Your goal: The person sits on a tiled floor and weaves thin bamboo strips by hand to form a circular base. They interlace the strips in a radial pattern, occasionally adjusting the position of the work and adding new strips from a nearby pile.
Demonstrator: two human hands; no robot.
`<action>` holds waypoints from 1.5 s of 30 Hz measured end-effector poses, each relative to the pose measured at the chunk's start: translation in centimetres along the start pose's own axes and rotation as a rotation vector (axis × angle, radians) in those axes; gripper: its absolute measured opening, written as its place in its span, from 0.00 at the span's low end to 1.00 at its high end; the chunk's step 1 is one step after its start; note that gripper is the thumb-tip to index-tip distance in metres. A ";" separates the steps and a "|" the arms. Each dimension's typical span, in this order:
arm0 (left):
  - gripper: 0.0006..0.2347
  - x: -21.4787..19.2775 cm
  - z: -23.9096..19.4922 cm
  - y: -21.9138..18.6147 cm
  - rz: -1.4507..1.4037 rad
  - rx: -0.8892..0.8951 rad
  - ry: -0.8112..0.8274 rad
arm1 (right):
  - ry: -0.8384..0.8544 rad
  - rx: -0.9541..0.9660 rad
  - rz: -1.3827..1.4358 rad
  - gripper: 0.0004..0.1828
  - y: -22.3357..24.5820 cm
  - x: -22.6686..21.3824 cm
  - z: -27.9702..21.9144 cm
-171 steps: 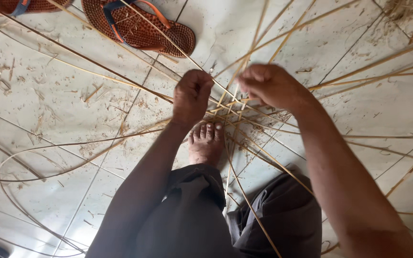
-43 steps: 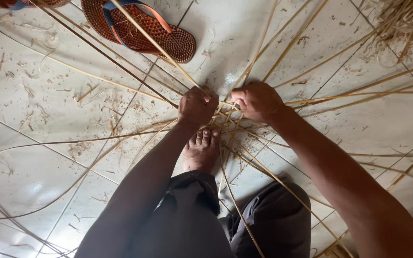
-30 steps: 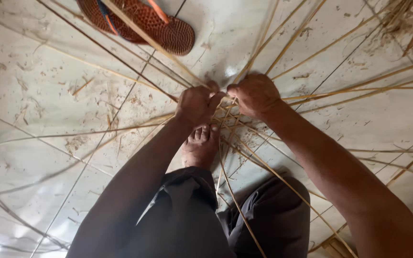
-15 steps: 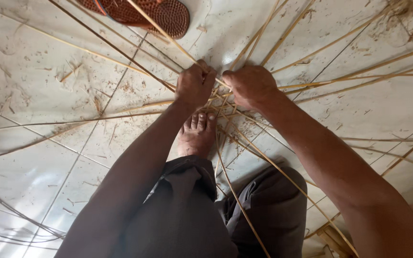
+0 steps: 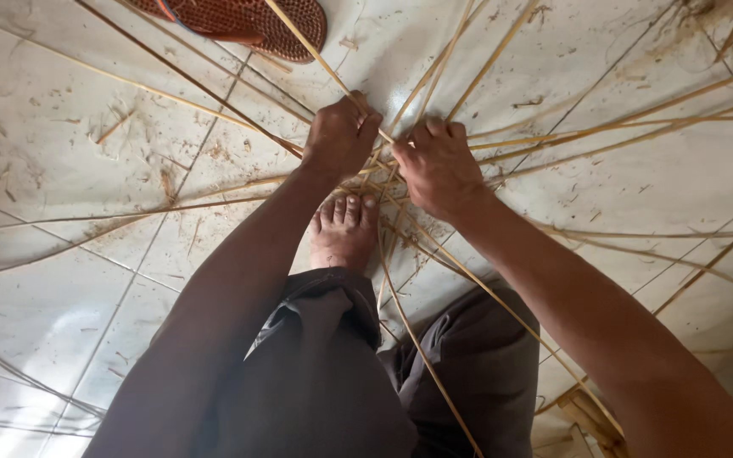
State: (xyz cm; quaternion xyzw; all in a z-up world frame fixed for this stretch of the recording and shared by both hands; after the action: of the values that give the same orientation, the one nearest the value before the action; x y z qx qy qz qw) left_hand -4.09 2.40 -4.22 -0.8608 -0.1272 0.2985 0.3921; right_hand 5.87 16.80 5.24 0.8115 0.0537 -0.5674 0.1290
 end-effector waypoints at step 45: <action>0.10 -0.9 -2.1 -1.3 0.864 0.636 0.113 | -0.022 0.195 0.401 0.15 -1.7 3.1 -0.5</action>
State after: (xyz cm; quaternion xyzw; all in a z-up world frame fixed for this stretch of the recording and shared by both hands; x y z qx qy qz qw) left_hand -3.50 1.63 -1.82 -0.6882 0.3564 0.4098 0.4810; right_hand 7.05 18.37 2.26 0.8084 -0.1650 -0.5417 0.1609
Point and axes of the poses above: each hand's wrist, its own z-axis towards the middle knuckle, its own x-axis out of the palm, y = z × x, the point moved 4 cm from there along z, towards the middle knuckle, and after that the axes turned 12 degrees about y, right-handed, at the moved point
